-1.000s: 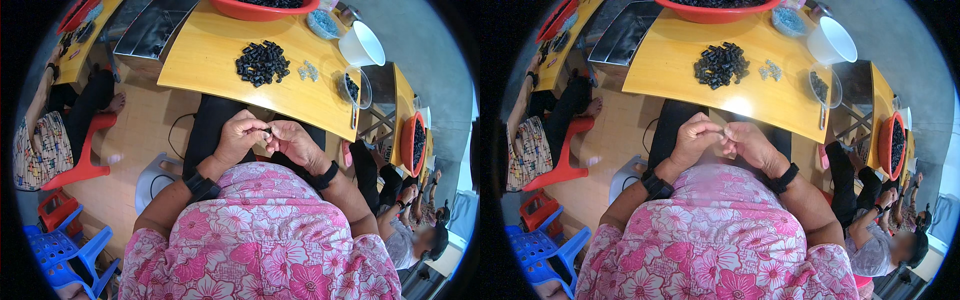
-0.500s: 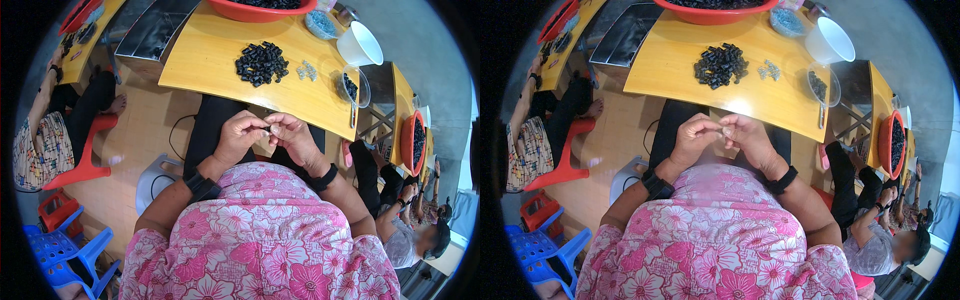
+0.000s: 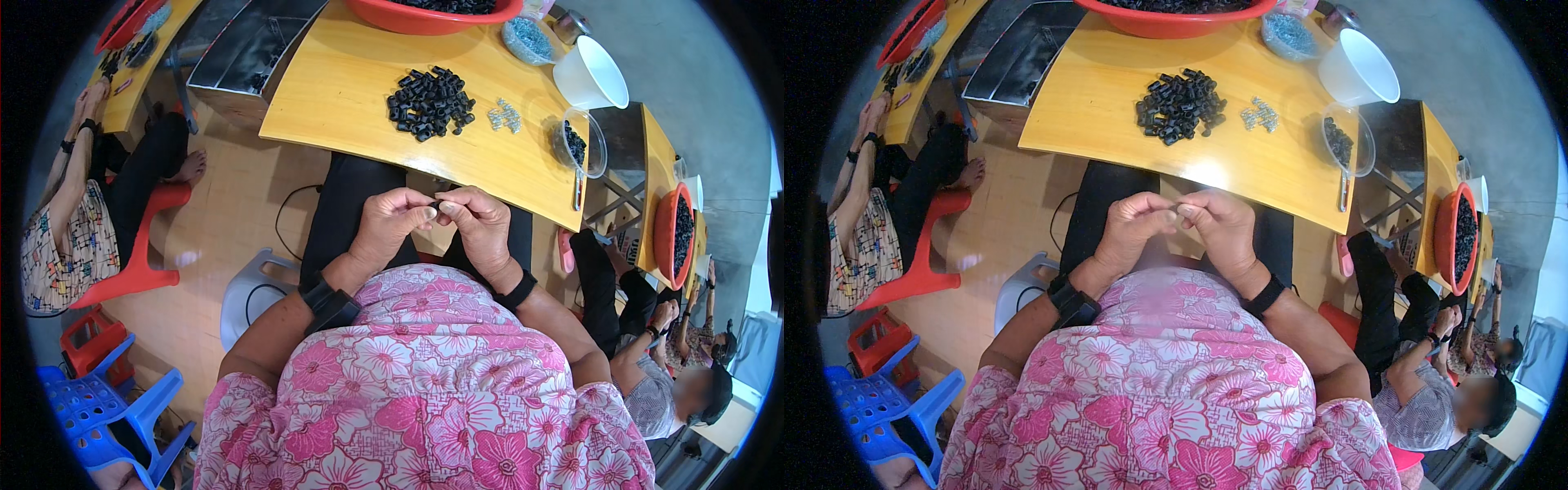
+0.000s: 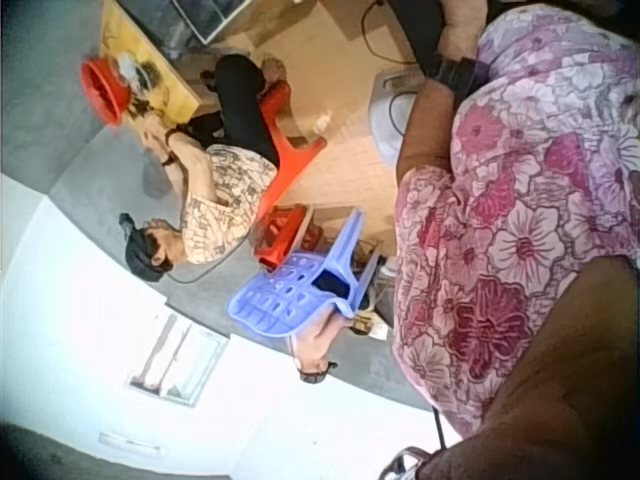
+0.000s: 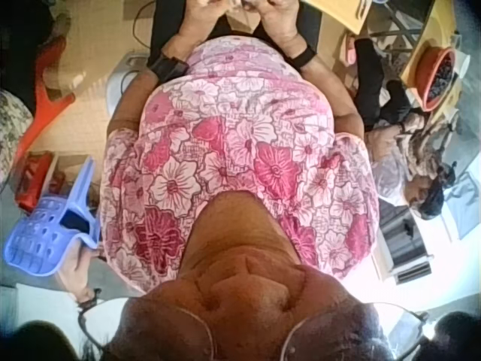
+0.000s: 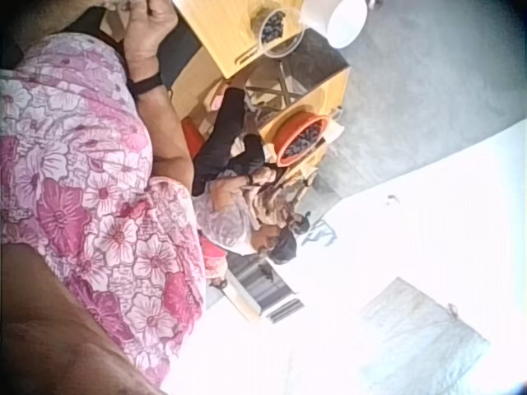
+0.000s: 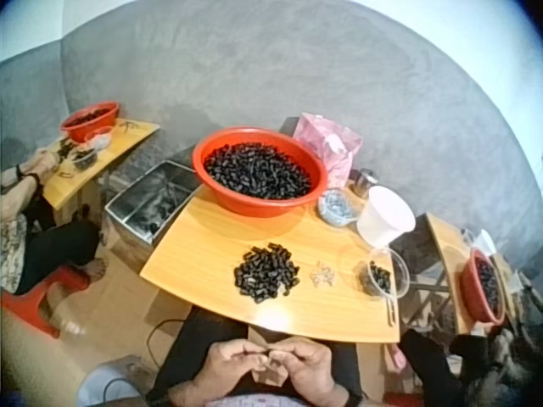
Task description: The worker is manually assembling small black plastic components by hand at a workbench.
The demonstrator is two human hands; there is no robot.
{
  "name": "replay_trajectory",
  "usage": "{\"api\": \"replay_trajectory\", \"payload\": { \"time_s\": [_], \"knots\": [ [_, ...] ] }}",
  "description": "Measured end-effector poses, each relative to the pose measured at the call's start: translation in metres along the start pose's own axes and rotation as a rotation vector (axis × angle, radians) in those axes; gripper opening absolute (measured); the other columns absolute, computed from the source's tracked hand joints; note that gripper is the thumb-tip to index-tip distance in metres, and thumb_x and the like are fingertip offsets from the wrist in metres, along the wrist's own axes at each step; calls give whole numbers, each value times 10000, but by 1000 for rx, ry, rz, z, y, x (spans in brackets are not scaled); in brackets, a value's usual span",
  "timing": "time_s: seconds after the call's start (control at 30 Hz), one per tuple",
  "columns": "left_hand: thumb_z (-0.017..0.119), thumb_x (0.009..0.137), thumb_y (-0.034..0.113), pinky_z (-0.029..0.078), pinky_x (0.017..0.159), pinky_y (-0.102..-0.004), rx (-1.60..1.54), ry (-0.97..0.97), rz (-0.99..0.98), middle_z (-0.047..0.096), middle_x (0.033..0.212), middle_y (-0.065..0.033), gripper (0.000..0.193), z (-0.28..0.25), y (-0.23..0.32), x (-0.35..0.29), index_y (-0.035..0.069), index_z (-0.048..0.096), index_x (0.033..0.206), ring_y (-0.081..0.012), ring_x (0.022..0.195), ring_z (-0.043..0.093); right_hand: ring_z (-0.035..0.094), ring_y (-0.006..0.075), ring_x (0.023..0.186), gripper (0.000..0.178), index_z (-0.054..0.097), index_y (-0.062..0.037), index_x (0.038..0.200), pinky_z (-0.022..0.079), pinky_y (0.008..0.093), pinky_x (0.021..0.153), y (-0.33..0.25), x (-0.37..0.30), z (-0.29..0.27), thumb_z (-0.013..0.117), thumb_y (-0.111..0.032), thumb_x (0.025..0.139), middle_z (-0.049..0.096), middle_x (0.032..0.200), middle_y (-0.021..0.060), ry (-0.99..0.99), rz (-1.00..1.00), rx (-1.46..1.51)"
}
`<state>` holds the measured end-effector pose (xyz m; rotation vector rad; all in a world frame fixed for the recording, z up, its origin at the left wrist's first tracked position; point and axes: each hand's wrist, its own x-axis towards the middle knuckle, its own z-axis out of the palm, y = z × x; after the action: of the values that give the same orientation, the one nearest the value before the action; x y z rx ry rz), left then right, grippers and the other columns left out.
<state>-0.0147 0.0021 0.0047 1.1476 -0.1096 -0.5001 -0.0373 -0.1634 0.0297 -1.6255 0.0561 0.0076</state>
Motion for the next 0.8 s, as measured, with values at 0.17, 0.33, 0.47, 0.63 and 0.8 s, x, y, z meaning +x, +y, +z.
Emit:
{"api": "replay_trajectory", "payload": {
  "time_s": [0.17,0.33,0.47,0.63,0.8],
  "knots": [
    [642,850,64,477,690,-211,70,-3,12,658,838,-30,99,-1,-2,0,0,655,924,-67,752,587,601,98,666,94,671,32,909,478,217,612,-1,-1,-3,625,31,827,622,760,59,-10,-42,-159],
    [639,851,60,483,699,-213,6,6,-11,661,843,-33,95,-1,-3,-2,1,655,924,-71,763,593,612,109,670,110,673,34,931,487,221,621,-3,-2,-3,630,17,831,625,766,70,-30,-87,-191],
    [635,852,54,486,696,-216,21,0,26,664,839,-46,95,0,-1,-1,2,654,930,-76,759,596,610,124,666,110,671,31,933,500,231,637,0,1,-7,623,-41,865,628,782,63,-74,160,48],
    [641,840,36,458,698,-211,80,-8,102,635,828,-23,77,-3,-5,1,2,659,906,-79,762,574,622,136,682,155,648,7,980,530,256,671,4,8,-14,629,-111,881,640,798,65,-143,436,412],
    [662,797,-2,415,678,-212,273,1,280,562,831,-10,79,-2,0,2,7,672,875,-81,765,522,640,135,696,238,624,-5,1014,547,270,685,7,12,-21,642,-201,880,655,810,71,-301,501,576]
  ]
}}
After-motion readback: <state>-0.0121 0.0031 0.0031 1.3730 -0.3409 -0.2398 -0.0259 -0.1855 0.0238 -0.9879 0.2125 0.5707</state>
